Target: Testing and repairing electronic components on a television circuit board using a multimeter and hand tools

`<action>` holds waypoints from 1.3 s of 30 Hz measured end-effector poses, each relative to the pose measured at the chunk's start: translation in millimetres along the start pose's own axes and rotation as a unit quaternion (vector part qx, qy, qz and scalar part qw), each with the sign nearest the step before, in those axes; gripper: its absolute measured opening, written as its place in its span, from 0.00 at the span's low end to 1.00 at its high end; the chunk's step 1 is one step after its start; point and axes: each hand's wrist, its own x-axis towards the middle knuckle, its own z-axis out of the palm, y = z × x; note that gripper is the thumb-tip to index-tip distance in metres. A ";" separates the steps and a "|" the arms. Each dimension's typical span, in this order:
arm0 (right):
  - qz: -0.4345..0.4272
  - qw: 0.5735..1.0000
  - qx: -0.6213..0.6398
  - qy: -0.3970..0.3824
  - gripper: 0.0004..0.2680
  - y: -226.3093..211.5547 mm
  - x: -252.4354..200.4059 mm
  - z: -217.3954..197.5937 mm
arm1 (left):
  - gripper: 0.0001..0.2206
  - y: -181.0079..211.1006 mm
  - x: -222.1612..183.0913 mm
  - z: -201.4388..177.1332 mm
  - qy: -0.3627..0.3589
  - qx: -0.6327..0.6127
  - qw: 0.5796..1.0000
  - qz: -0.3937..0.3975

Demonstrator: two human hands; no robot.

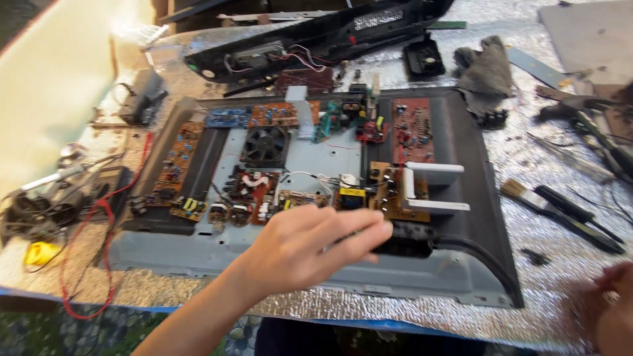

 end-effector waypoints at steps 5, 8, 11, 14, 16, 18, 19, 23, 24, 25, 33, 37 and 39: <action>-0.084 0.994 0.026 0.057 0.04 -231.0 -72.7 20.0 | 0.14 -5.3 70.3 64.3 0.026 -0.095 0.994 0.040; -0.006 0.993 0.103 0.058 0.11 -243.2 -64.0 16.8 | 0.14 6.9 112.0 111.3 0.031 -0.107 0.991 0.068; 0.061 0.976 0.200 0.060 0.18 -259.5 -58.0 22.0 | 0.14 20.3 141.1 150.8 0.037 -0.076 0.992 0.099; 0.063 0.962 0.256 0.069 0.20 -254.2 -46.2 22.2 | 0.14 29.2 162.1 189.1 0.045 -0.034 0.989 0.134; 0.044 0.958 0.279 0.059 0.23 -248.6 -39.4 22.3 | 0.14 33.5 170.2 204.7 0.043 -0.013 0.988 0.148; 0.093 0.952 0.289 0.043 0.21 -250.2 -36.3 22.7 | 0.12 37.8 177.2 211.5 0.027 -0.044 0.989 0.137; 0.095 0.951 0.289 0.048 0.21 -260.3 -38.0 20.7 | 0.12 40.3 179.8 210.1 0.026 -0.048 0.989 0.141; 0.182 0.922 0.335 0.064 0.17 -279.8 -38.5 16.8 | 0.14 45.7 188.2 209.0 0.035 -0.061 0.986 0.148; 0.188 0.916 0.348 0.061 0.16 -279.3 -37.4 16.7 | 0.14 46.0 189.8 210.1 0.039 -0.047 0.986 0.152; 0.189 0.916 0.349 0.064 0.16 -276.2 -36.3 16.8 | 0.14 46.8 190.3 211.5 0.038 -0.049 0.986 0.155; 0.206 0.924 0.319 0.050 0.17 -283.5 -34.8 15.1 | 0.12 42.7 189.2 219.8 0.044 -0.007 0.980 0.192; 0.191 0.911 0.363 0.041 0.15 -271.3 -30.8 15.8 | 0.12 41.0 188.9 220.7 0.048 0.014 0.977 0.209; 0.196 0.911 0.360 0.046 0.15 -273.1 -31.1 16.0 | 0.12 41.6 189.5 220.8 0.054 0.059 0.971 0.223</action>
